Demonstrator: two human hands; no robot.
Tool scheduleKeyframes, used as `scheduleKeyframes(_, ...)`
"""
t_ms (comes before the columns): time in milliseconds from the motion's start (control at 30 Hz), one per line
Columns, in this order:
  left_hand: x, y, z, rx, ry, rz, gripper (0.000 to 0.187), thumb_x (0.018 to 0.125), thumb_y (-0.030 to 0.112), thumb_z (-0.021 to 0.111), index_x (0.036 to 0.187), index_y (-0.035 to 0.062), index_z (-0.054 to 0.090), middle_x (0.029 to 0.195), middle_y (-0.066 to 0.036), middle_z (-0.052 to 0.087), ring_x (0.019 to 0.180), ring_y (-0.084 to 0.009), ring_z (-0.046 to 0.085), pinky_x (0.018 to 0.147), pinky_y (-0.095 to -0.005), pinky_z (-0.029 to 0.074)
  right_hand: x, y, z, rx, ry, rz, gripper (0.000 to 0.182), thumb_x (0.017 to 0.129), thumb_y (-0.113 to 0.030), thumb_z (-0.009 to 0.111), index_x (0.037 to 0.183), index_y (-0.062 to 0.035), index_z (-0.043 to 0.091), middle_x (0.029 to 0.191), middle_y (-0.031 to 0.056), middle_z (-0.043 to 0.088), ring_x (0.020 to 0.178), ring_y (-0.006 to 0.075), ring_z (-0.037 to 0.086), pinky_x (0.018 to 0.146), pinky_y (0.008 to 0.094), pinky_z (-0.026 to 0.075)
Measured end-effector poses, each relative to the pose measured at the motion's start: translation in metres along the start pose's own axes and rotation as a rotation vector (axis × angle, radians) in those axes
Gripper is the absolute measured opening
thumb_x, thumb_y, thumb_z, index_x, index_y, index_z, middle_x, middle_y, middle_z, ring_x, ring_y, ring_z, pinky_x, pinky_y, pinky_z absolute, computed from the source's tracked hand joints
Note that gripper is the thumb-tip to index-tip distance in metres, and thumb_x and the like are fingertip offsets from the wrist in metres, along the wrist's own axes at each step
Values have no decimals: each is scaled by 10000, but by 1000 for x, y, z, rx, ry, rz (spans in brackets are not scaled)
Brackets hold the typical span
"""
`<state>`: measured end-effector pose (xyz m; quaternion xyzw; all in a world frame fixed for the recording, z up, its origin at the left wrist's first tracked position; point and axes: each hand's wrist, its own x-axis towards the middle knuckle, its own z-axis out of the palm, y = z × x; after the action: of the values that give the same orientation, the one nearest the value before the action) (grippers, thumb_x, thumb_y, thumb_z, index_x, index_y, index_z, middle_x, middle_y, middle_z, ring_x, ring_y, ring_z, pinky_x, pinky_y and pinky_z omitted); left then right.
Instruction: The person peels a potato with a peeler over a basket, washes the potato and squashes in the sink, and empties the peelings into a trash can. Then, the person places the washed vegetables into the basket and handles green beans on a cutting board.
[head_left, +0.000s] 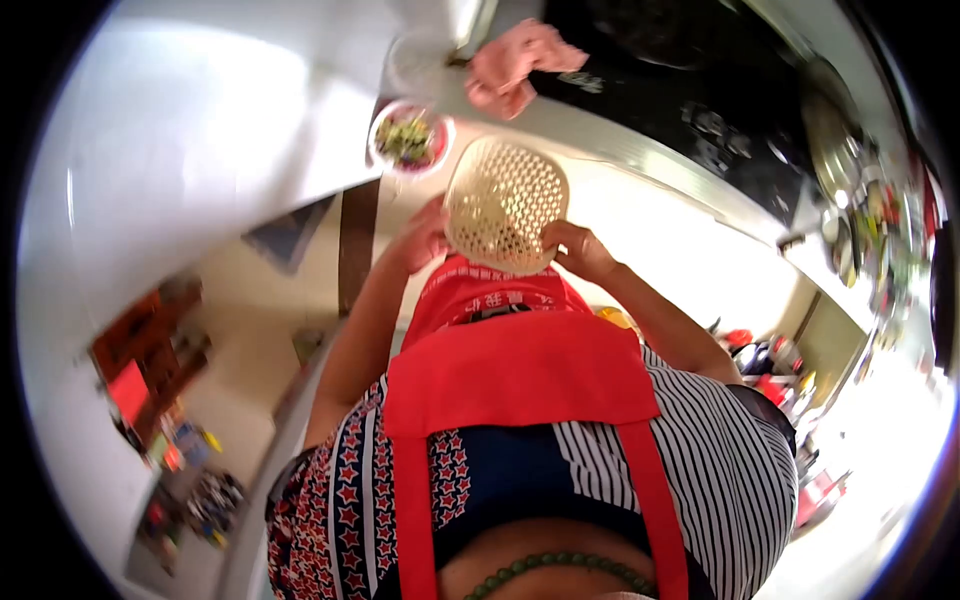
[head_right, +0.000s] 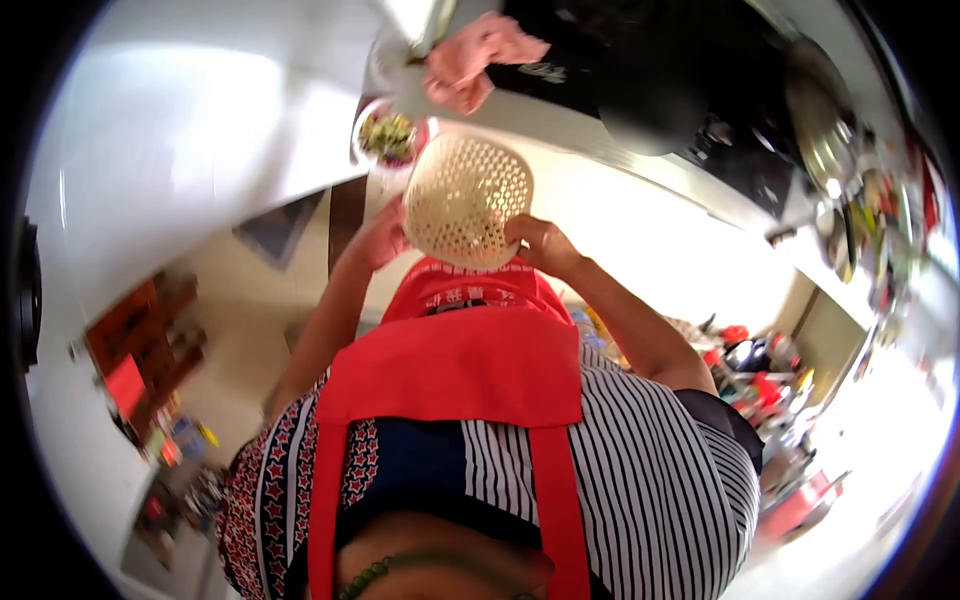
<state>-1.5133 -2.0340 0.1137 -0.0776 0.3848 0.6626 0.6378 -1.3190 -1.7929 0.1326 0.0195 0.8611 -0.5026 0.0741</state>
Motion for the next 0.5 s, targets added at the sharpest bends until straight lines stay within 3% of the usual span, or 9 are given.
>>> scheduleKeyframes(100, 18, -30, 40, 17, -194, -82, 472, 940, 210, 420, 1369, 114, 248, 1313, -110, 424, 1124, -261, 520, 860, -424, 511, -70, -15, -12, -84, 225, 100, 183, 668, 88, 597, 788, -44, 553, 917, 68, 594, 859, 223, 593, 744, 307, 505)
scheduleKeyframes(267, 14, -53, 152, 96, -310, -311, 643, 826, 261, 626, 1359, 128, 291, 1285, -89, 454, 1101, -256, 529, 858, -435, 509, -190, -79, -23, -165, 614, 334, 175, 667, 83, 553, 762, -56, 600, 980, 92, 617, 904, 261, 610, 760, 332, 511)
scheduleKeyframes(300, 12, -57, 171, 224, -358, -314, 682, 790, 368, 640, 1355, 151, 327, 1261, -83, 493, 1106, -256, 529, 884, -458, 487, -208, -92, -20, -193, 688, 352, 177, 671, 83, 544, 763, -55, 605, 983, 98, 619, 903, 268, 611, 765, 341, 510)
scheduleKeyframes(400, 16, -70, 223, 331, -445, -423, 679, 780, 342, 646, 1351, 150, 331, 1268, -93, 486, 1109, -263, 527, 892, -456, 485, -256, -116, -22, -189, 849, 467, 212, 670, 97, 518, 788, -47, 619, 1076, 115, 599, 970, 299, 591, 798, 364, 500)
scheduleKeyframes(433, 12, -77, 244, 280, -455, -498, 623, 797, 221, 628, 1336, 157, 323, 1249, -81, 478, 1096, -263, 527, 859, -447, 504, -273, -133, -24, -206, 912, 500, 226, 667, 103, 512, 797, -47, 622, 1105, 118, 589, 995, 304, 582, 806, 365, 498)
scheduleKeyframes(467, 9, -88, 266, 316, -478, -505, 613, 796, 218, 623, 1332, 160, 331, 1248, -84, 481, 1096, -268, 529, 861, -448, 504, -293, -143, -25, -221, 973, 532, 241, 665, 109, 506, 805, -47, 624, 1134, 120, 580, 1020, 309, 573, 814, 367, 495)
scheduleKeyframes(500, 14, -83, 268, 342, -506, -513, 604, 796, 216, 617, 1328, 162, 338, 1248, -87, 483, 1096, -273, 531, 863, -449, 504, -290, -145, -19, -260, 1002, 562, 328, 673, 133, 481, 892, -58, 633, 1231, 125, 526, 1094, 321, 534, 833, 365, 488)
